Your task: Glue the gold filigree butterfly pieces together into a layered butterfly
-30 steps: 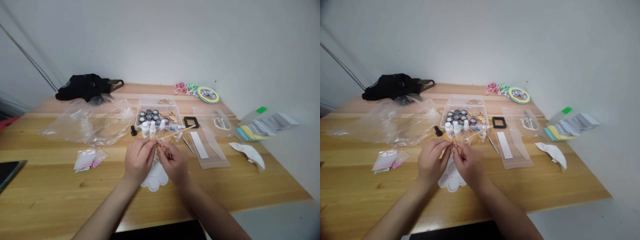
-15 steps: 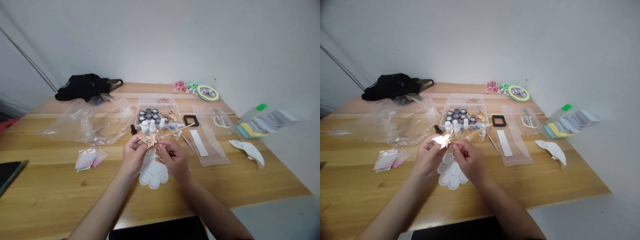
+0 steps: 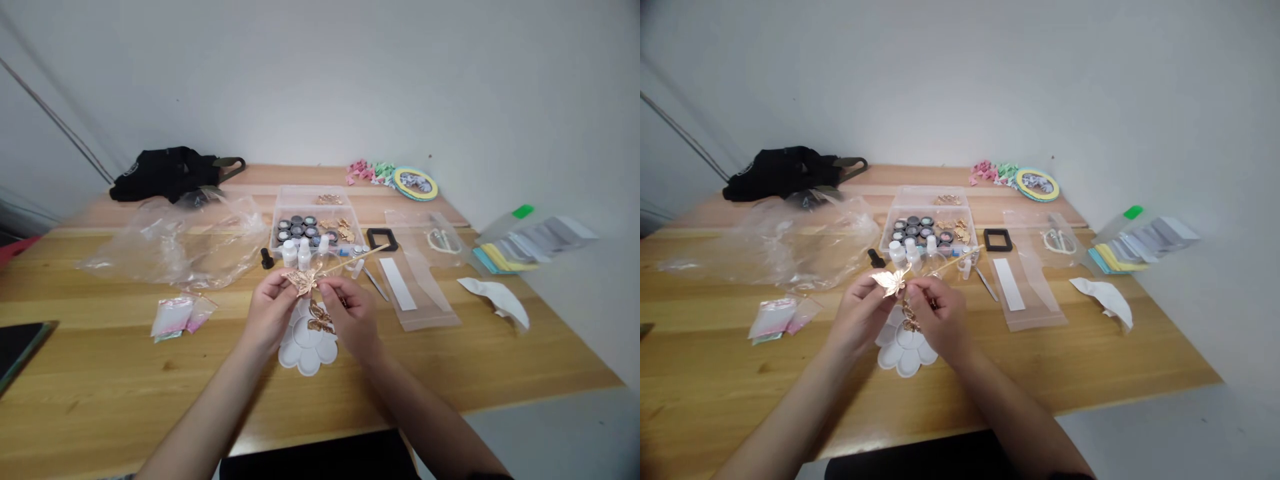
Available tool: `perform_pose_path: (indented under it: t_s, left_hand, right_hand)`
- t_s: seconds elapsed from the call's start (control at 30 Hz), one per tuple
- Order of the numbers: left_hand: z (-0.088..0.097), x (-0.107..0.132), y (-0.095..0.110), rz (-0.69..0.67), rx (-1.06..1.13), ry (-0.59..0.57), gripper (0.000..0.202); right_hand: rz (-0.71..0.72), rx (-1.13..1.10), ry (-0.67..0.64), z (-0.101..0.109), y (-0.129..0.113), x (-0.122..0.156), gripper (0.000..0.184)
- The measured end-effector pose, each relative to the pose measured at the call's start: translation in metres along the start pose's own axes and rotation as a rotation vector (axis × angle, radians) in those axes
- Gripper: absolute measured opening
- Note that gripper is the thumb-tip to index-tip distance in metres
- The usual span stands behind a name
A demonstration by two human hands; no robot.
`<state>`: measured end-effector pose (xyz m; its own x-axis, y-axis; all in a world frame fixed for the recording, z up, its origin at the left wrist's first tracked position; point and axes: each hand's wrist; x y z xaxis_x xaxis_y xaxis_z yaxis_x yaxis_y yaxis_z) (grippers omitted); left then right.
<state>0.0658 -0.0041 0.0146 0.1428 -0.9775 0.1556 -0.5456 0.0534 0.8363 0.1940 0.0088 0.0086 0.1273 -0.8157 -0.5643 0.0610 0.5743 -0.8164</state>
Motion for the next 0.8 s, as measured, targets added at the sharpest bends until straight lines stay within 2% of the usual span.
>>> perform_pose_path:
  t_s: [0.13,0.3,0.5,0.57,0.7,0.8]
  left_hand:
    - [0.001,-0.001,-0.001,-0.006,-0.022,0.005,0.023]
    - [0.001,-0.002,0.001,0.063,0.000,-0.023,0.016]
    - [0.005,-0.004,0.008,0.160,0.156,-0.147,0.014]
    - [0.006,-0.004,0.011,0.208,0.178,-0.186,0.016]
    - [0.006,-0.003,0.016,0.265,0.141,-0.258,0.019]
    - [0.006,-0.003,0.016,0.308,0.097,-0.247,0.019]
  right_hand:
    - [-0.044,-0.052,0.005,-0.001,-0.001,-0.001,0.011]
    - [-0.113,-0.065,0.041,-0.001,-0.001,-0.004,0.016]
    - [-0.247,-0.142,0.060,0.000,0.001,-0.007,0.023]
    - [-0.272,-0.196,0.011,0.000,0.001,-0.008,0.023]
    - [-0.293,-0.307,-0.169,-0.001,-0.001,-0.008,0.021]
    - [-0.311,-0.370,-0.259,-0.002,-0.003,-0.008,0.017]
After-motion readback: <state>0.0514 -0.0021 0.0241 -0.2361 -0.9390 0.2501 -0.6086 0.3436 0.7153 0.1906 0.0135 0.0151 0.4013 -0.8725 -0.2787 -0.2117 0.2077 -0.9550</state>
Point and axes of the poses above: each hand's wrist, its own x-axis away from the middle knuckle, its own z-axis out of the back of the hand, y = z × x, and after that the axes turned 9 degrees about z, right-handed
